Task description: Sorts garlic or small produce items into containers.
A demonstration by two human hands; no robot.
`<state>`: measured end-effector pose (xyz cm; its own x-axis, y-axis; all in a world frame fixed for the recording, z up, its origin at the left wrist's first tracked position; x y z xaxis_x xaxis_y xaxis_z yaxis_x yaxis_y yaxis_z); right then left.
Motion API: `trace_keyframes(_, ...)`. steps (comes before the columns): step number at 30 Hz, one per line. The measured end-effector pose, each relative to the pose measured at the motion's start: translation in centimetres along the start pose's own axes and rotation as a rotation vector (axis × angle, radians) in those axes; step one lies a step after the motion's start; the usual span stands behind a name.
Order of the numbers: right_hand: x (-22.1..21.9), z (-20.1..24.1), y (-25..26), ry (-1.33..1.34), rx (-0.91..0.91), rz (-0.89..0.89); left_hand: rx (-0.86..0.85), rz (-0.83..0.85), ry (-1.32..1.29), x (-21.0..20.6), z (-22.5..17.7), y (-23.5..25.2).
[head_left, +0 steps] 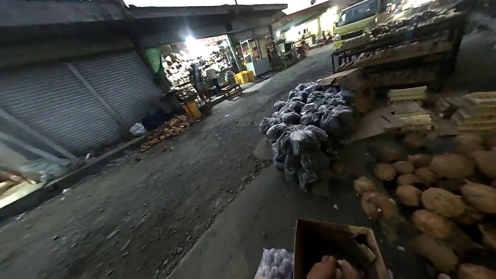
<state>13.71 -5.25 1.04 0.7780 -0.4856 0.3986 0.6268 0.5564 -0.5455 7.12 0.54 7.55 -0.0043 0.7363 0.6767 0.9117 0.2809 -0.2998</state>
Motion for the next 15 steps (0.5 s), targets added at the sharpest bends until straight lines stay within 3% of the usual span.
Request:
trace_keyframes(4, -0.3, 1.1, -0.7, 0.140, 0.109, 0.009, 0.004, -0.063, -0.129, 1.1, 0.8, -1.0)
trace_keyframes(8, 0.3, -2.1, 0.1, 0.216, -0.083, -0.005, 0.151, -0.132, -0.322, 1.6, 3.7, -0.9)
trace_keyframes(11, 0.7, -4.7, 0.5, -0.003, -0.182, 0.040, 0.223, -0.257, -0.429, 1.4, 6.4, -0.6)
trace_keyframes(13, 1.3, -3.9, 0.5, -0.143, -0.092, 0.003, 0.239, -0.389, -0.505, 1.6, 7.6, -0.8)
trace_keyframes(15, 0.9, -1.9, 0.6, -0.062, 0.071, -0.004, 0.294, -0.500, -0.769, 0.5, 9.9, -0.6)
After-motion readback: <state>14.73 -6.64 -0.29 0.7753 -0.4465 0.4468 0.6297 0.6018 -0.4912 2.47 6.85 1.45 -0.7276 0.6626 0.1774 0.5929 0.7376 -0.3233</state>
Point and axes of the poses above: each hand's wrist, its own y-axis towards the middle knuckle, its own x-axis out of the back of the hand, z = x × y, the point moved 10 cm from there along y, towards the middle knuckle, and after that the axes turned 4 degrees about -x, right-handed, at the moved point
